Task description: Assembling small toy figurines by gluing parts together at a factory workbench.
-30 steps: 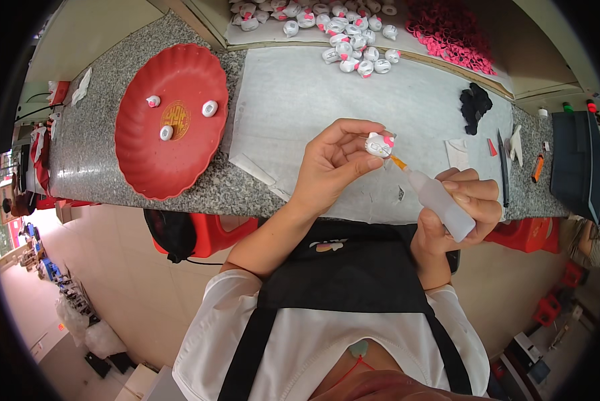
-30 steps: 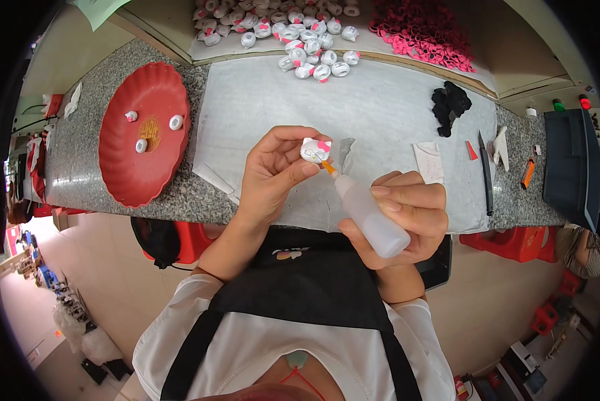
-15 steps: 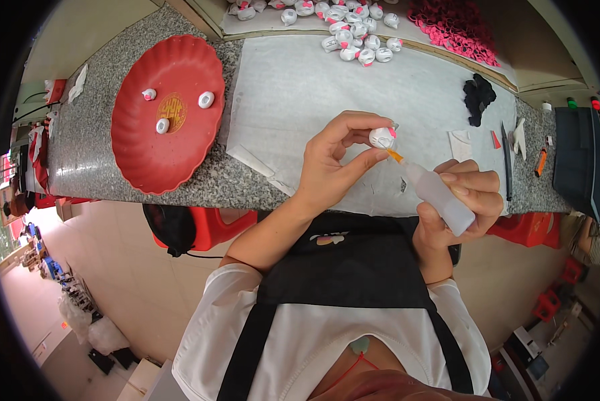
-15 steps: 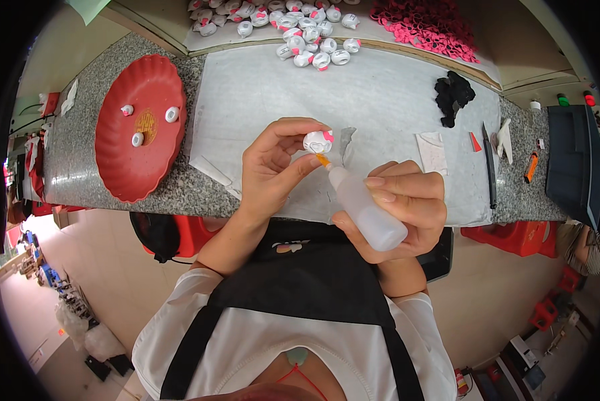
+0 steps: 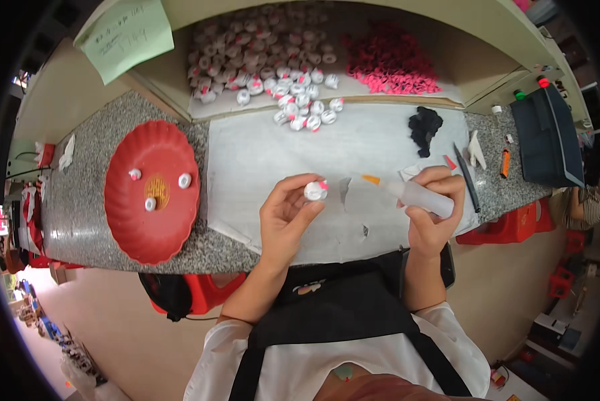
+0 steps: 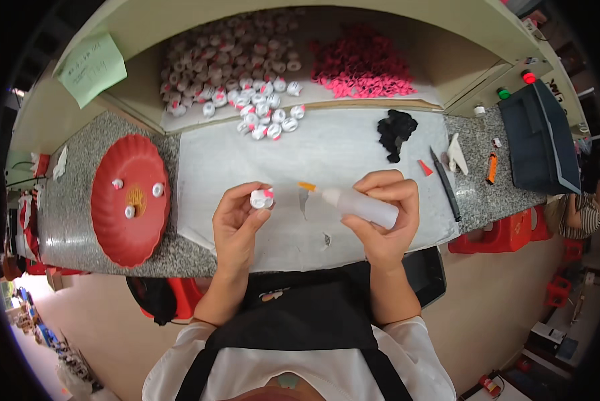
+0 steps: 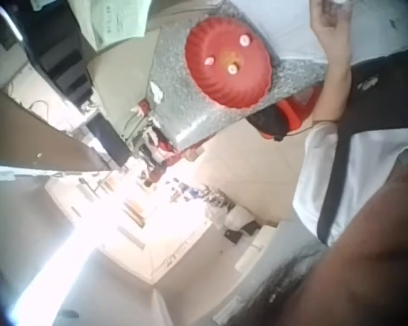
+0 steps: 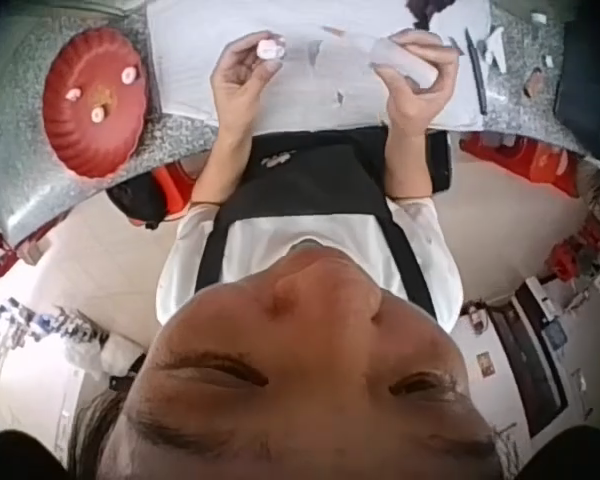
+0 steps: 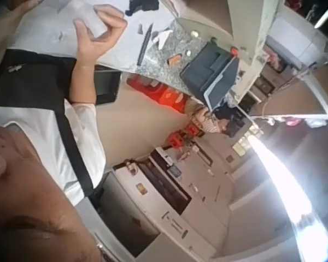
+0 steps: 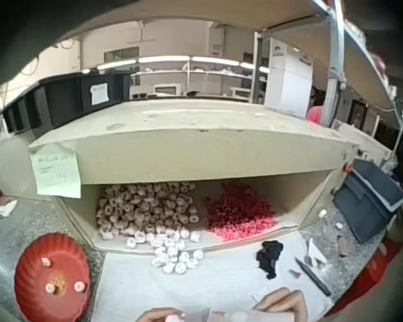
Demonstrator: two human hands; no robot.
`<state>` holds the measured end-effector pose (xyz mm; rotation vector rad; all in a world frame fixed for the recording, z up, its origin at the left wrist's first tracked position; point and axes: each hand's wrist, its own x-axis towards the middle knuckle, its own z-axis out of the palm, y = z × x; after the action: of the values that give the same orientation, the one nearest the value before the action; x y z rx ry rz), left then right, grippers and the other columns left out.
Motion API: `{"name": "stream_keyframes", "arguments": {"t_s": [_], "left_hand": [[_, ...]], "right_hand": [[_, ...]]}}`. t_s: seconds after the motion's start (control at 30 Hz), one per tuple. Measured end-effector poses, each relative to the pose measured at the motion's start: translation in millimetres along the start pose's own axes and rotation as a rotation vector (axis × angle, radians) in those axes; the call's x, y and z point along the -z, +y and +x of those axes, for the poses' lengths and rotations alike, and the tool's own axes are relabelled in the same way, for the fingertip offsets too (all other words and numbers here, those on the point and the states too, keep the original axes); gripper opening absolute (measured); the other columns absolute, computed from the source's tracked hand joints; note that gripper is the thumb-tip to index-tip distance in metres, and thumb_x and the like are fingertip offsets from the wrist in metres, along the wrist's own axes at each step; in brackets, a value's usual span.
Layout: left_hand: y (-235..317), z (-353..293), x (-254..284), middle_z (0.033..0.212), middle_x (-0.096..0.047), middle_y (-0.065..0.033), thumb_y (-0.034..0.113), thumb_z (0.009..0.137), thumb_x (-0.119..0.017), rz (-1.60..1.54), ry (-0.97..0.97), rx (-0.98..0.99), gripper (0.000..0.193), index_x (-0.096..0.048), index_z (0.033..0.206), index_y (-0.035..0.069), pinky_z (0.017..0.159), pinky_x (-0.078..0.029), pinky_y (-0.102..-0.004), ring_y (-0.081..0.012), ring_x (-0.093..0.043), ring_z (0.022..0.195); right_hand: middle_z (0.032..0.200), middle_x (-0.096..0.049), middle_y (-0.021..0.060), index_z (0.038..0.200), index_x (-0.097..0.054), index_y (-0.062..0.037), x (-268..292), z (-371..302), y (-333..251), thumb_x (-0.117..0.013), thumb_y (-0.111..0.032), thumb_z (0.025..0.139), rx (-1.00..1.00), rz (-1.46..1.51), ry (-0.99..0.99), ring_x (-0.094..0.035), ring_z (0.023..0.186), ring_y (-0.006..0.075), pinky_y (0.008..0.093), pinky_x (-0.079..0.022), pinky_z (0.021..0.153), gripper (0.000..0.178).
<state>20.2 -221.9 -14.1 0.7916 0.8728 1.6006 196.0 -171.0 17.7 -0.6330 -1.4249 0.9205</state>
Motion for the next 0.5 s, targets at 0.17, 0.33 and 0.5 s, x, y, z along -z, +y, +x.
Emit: {"name": "stream_keyframes", "arguments": {"t_s": [0.17, 0.33, 0.5], "left_hand": [[-1, -1, -5, 0.098, -0.05, -0.0105, -0.008, 0.069, -0.053, -0.021, -0.002, 0.011, 0.034, -0.045, 0.101, -0.002, 0.079, -0.038, -0.0241, -0.0146, -0.048, 0.091], [-3, 1, -6, 0.095, -0.05, -0.0101, -0.006, 0.07, -0.051, 0.082, 0.057, -0.047, 0.032, -0.044, 0.101, 0.0, 0.075, -0.041, -0.0265, -0.0143, -0.049, 0.085], [-5, -1, -5, 0.095, -0.051, -0.0109, -0.007, 0.069, -0.052, 0.06, 0.057, -0.057, 0.031, -0.044, 0.099, -0.003, 0.076, -0.041, -0.026, -0.0147, -0.05, 0.087]], "right_hand": [[0.088, -0.047, 0.0098, 0.096, -0.039, -0.0006, 21, 45, 15, -0.05, 0.002, 0.067, -0.426, 0.089, -0.091, -0.052, 0.07, 0.0165, 0.0255, -0.046, 0.053, 0.031], [0.073, -0.047, 0.0053, 0.082, -0.038, -0.0039, 9, 102, 77, -0.051, -0.006, 0.072, -0.408, -0.222, -0.206, -0.052, 0.065, 0.0154, 0.0269, -0.043, 0.051, 0.017], [0.078, -0.051, 0.0144, 0.081, -0.05, -0.0024, -17, 121, 125, -0.059, -0.011, 0.061, 0.009, -0.931, -0.192, -0.051, 0.073, 0.032, 0.0385, -0.042, 0.064, 0.023]]}}
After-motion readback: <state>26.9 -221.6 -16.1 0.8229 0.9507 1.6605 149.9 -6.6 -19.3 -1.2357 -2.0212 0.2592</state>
